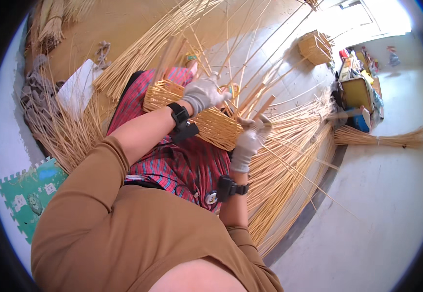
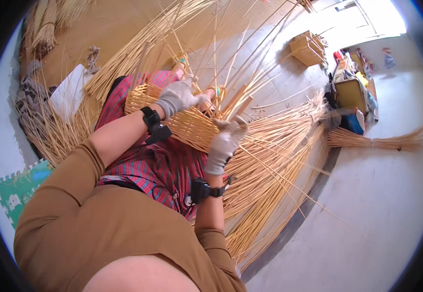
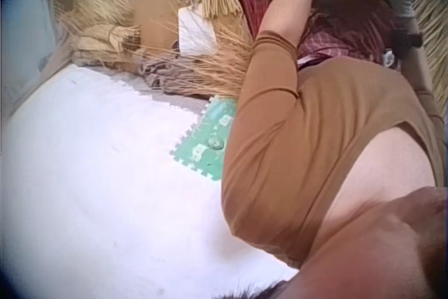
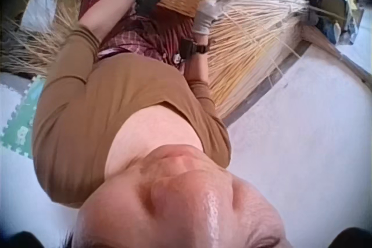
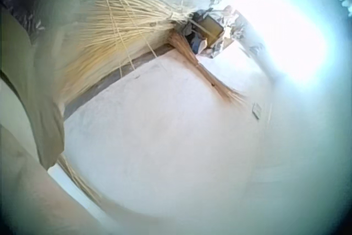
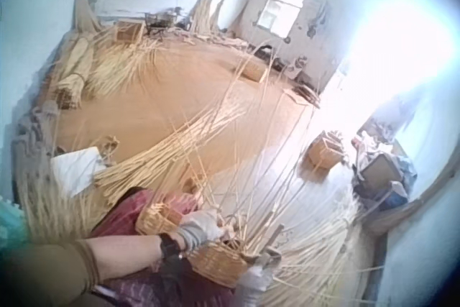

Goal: The person is weaving a wicker basket using long wooden strips.

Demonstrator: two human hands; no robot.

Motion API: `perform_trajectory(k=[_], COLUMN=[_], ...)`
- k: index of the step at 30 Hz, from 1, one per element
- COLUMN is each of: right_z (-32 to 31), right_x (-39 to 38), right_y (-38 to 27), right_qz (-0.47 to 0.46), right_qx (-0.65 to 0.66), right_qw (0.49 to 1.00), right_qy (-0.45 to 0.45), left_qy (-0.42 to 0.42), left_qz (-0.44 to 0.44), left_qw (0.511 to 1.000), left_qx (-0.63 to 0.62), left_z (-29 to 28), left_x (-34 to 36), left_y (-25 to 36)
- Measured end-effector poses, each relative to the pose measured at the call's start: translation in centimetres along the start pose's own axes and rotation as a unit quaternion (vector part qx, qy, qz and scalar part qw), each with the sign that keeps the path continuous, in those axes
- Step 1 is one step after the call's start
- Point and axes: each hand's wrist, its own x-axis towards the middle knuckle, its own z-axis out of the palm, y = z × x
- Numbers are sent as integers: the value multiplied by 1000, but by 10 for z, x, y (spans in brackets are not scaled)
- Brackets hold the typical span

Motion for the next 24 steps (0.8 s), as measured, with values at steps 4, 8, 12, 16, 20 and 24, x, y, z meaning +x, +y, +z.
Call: perform_trajectory(k=[4, 8, 12, 16, 20, 24], right_z=[15, -83, -25, 9, -18, -63], right_x=[1, 45, 70, 102, 70, 57], right_y=[-21, 0, -47, -57, -38, 20], right_qz=[-147, 48, -275, -433, -199, -166], right_qx=[-39, 16, -269, -588, -570, -615], right_qw=[980, 997, 923, 683, 794, 767], right_qy=[-125, 54, -17, -15, -74, -76], left_qy=[24, 286, 18, -123, -104, -160], left_qz=[29, 306, 279, 163, 200, 252], left_qw=[994, 891, 956, 977, 970, 954], left_qx=[-101, -177, -91, 54, 89, 34], left_z=[2, 8, 76, 58, 85, 53], left_x=[-3, -21, -67, -82, -67, -60], left_y=[0, 6, 22, 50, 38, 32])
